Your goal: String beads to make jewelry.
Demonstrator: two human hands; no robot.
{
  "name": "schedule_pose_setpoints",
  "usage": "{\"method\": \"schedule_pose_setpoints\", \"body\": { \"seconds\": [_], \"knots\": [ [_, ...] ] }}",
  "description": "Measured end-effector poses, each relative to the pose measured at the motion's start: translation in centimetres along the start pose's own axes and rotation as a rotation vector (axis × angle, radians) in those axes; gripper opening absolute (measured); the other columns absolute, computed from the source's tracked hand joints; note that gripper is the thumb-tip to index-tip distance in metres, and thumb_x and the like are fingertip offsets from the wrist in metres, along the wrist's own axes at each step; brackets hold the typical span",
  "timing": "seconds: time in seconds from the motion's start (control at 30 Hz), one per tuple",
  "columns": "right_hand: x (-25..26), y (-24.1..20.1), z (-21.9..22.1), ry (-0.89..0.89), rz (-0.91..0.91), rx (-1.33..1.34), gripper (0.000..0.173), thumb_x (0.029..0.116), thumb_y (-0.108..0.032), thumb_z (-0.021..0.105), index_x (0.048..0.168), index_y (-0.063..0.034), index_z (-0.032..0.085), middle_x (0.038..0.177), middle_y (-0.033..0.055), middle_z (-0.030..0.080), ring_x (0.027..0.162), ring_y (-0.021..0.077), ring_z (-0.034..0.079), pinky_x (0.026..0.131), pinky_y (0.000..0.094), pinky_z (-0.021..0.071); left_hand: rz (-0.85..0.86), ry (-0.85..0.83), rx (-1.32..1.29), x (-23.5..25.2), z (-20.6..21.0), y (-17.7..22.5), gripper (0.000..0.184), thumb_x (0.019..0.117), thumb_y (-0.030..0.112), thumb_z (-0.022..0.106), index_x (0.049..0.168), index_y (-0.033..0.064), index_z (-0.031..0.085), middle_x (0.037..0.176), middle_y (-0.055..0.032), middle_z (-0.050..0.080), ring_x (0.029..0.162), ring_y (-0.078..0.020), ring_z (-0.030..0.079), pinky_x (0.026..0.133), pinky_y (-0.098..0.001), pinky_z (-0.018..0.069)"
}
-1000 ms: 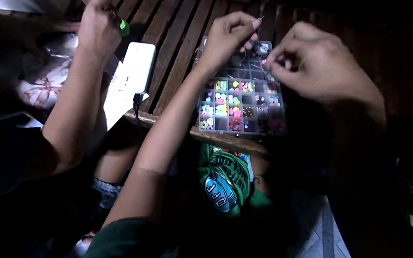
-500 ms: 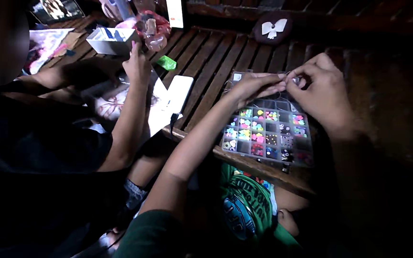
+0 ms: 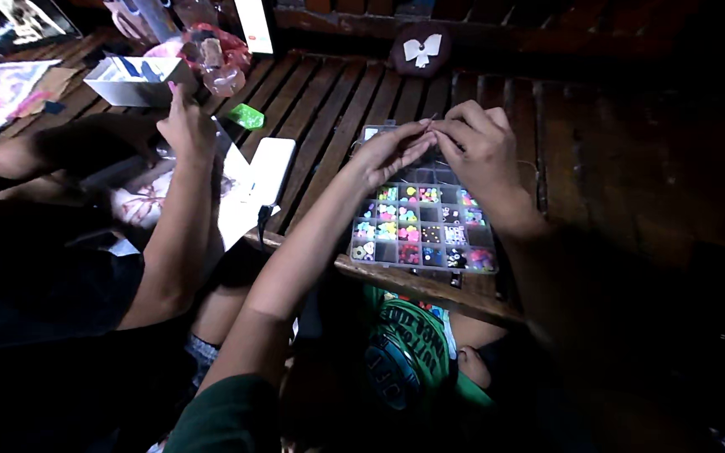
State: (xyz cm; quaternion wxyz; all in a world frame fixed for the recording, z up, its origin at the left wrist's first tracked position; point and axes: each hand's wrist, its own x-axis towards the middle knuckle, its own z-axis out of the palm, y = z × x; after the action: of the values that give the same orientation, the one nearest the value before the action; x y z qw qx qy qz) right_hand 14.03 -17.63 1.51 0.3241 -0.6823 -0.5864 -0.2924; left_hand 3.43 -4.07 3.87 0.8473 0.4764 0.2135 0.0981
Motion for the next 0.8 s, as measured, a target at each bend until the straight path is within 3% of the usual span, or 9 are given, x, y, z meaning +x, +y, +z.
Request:
{"method": "schedule_pose_setpoints", "body": {
  "seconds": [0.13, 0.23, 0.27, 0.33, 0.4, 0.5, 0.6, 0.8],
  "knots": [
    [-0.08, 0.37, 0.3, 0.001, -0.007, 0.017, 0.017, 0.1007, -0.01, 0.063, 0.106, -0.0036, 0.078, 0.105, 0.0169, 0.073, 0.091, 0.0307, 0.07, 0.087, 0.0467, 0.0496, 0.029, 0.008, 0.058, 0.24, -0.29, -0.09, 0.016, 0.105, 0.015, 0.056, 0.112, 0.0043, 0.064, 0.095, -0.0011, 0.07, 0.084, -0.005, 0.069, 0.08, -0.0181, 0.0569],
    [0.13, 0.52, 0.21, -0.03, 0.158, 0.164, 0.016, 0.0995, -0.014, 0.066, 0.101, -0.0028, 0.077, 0.107, 0.0156, 0.073, 0.092, 0.0291, 0.068, 0.088, 0.0464, 0.0489, 0.084, -0.01, 0.142, 0.56, -0.49, -0.29, 0.016, 0.1048, 0.012, 0.056, 0.107, 0.0013, 0.067, 0.091, -0.0014, 0.07, 0.083, -0.0058, 0.07, 0.081, -0.0202, 0.0576],
    [0.24, 0.63, 0.21, -0.04, 0.233, 0.245, 0.016, 0.0987, -0.013, 0.067, 0.101, -0.0021, 0.077, 0.107, 0.0156, 0.071, 0.092, 0.0257, 0.066, 0.088, 0.0429, 0.0488, 0.12, -0.034, 0.172, 0.74, -0.67, -0.41, 0.017, 0.1054, 0.011, 0.055, 0.107, -0.0001, 0.068, 0.091, -0.0015, 0.07, 0.083, -0.0058, 0.069, 0.083, -0.0207, 0.0573],
    [0.39, 0.82, 0.27, -0.058, 0.385, 0.393, 0.016, 0.099, -0.012, 0.065, 0.103, 0.0007, 0.074, 0.109, 0.0145, 0.067, 0.09, 0.0128, 0.064, 0.083, 0.0261, 0.053, 0.186, -0.069, 0.237, 0.87, -0.84, -0.62, 0.019, 0.1063, 0.01, 0.053, 0.107, -0.0017, 0.068, 0.092, -0.0017, 0.07, 0.084, -0.0057, 0.068, 0.084, -0.0214, 0.0568],
    [0.47, 0.76, 0.29, -0.067, 0.562, 0.533, 0.018, 0.1024, -0.011, 0.06, 0.109, 0.0044, 0.067, 0.109, 0.0119, 0.062, 0.085, 0.0057, 0.062, 0.077, 0.0203, 0.0543, 0.243, -0.094, 0.291, 0.85, -0.86, -0.65, 0.02, 0.1065, 0.011, 0.053, 0.11, -0.0015, 0.068, 0.094, -0.0017, 0.071, 0.084, -0.0055, 0.068, 0.083, -0.0215, 0.0565],
    [0.43, 0.83, 0.64, -0.007, 0.789, 0.778, 0.021, 0.1067, -0.012, 0.051, 0.116, 0.0033, 0.061, 0.099, 0.0036, 0.064, 0.083, 0.0036, 0.063, 0.078, 0.0217, 0.0548, 0.312, -0.102, 0.34, 0.81, -0.77, -0.49, 0.02, 0.1065, 0.012, 0.053, 0.112, -0.0014, 0.068, 0.091, -0.0015, 0.072, 0.081, -0.0054, 0.068, 0.079, -0.0214, 0.0564],
    [0.38, 0.77, 0.85, 0.01, 0.916, 0.991, 0.019, 0.1086, -0.014, 0.048, 0.113, -0.0014, 0.061, 0.097, 0.0, 0.063, 0.085, 0.0058, 0.064, 0.079, 0.0242, 0.0562, 0.352, -0.112, 0.358, 0.78, -0.58, -0.56, 0.019, 0.1064, 0.011, 0.053, 0.109, -0.0026, 0.067, 0.089, -0.0023, 0.071, 0.079, -0.0069, 0.068, 0.078, -0.0228, 0.0572],
    [0.58, 0.1, 0.81, 0.008, 0.945, 1.23, 0.019, 0.1099, -0.015, 0.045, 0.107, -0.0066, 0.061, 0.091, -0.0017, 0.065, 0.082, 0.0087, 0.067, 0.082, 0.0295, 0.059, 0.36, -0.106, 0.404, 0.8, -0.35, -0.94, 0.018, 0.1052, 0.01, 0.056, 0.104, -0.0017, 0.068, 0.084, -0.0013, 0.07, 0.076, -0.0062, 0.067, 0.074, -0.023, 0.0575]
  ]
}}
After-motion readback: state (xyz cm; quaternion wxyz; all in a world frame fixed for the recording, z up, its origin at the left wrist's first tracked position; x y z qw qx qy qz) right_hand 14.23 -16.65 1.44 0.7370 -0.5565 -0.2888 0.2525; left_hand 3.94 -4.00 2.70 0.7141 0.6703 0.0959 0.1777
